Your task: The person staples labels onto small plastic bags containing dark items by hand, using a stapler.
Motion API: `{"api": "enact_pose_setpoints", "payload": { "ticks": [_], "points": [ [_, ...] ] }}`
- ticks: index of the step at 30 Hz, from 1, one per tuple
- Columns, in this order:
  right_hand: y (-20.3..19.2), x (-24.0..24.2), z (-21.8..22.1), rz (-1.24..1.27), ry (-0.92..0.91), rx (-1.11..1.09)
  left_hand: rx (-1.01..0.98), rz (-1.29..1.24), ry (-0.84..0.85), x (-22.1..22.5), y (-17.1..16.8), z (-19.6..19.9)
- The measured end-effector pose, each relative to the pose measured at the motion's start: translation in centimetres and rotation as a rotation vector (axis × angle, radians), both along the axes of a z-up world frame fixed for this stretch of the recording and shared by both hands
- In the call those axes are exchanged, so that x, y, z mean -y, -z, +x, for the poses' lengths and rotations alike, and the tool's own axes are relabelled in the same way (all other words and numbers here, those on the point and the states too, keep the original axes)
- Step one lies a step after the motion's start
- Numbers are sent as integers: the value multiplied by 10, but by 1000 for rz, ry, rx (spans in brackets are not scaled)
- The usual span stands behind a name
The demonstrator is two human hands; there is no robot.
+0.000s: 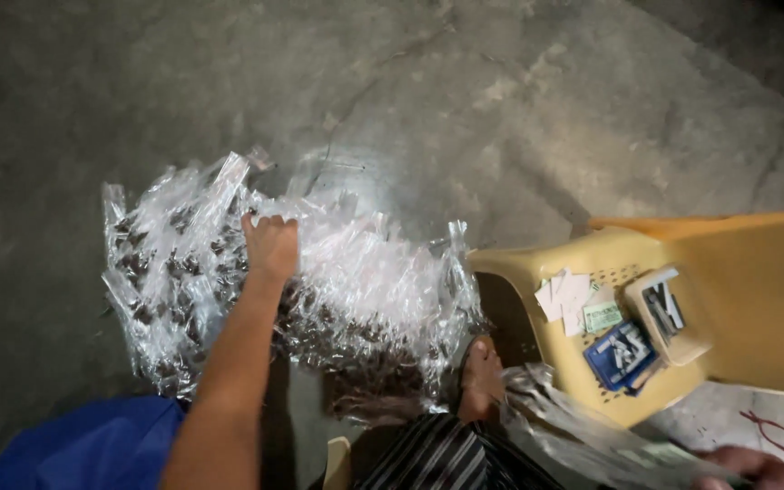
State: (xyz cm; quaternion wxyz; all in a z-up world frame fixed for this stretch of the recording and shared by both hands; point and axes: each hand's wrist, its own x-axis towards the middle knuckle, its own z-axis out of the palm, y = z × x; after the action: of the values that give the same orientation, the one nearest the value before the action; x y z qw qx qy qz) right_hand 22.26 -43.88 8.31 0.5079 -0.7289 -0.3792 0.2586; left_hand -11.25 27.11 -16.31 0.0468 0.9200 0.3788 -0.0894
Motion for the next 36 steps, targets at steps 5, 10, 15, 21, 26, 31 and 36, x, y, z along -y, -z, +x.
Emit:
{"api": "enact_pose_setpoints", "payload": {
  "ticks": [5, 10, 15, 21, 26, 31, 36],
  "points": [
    [-72, -206, -179, 58, 640, 109, 202, -566, -208, 6, -60, 8],
    [-123, -288, -221, -431, 735, 266, 488, -925, -260, 56, -233, 9],
    [-123, -327, -249, -267, 616, 283, 840, -1075, -51, 117, -332, -14],
    [-147, -350, -253, 33, 552, 486, 798, -1103, 279, 192, -441, -64],
    [-199, -334, -255, 365, 453, 329, 637, -724, 623, 212, -448, -71],
    [-218, -315, -269, 365, 411, 228, 1185, -474, 643, 212, -466, -45],
    [-215, -309, -274, 420, 422, 140, 1319, -485, 916, 218, -466, -35]
  ]
}}
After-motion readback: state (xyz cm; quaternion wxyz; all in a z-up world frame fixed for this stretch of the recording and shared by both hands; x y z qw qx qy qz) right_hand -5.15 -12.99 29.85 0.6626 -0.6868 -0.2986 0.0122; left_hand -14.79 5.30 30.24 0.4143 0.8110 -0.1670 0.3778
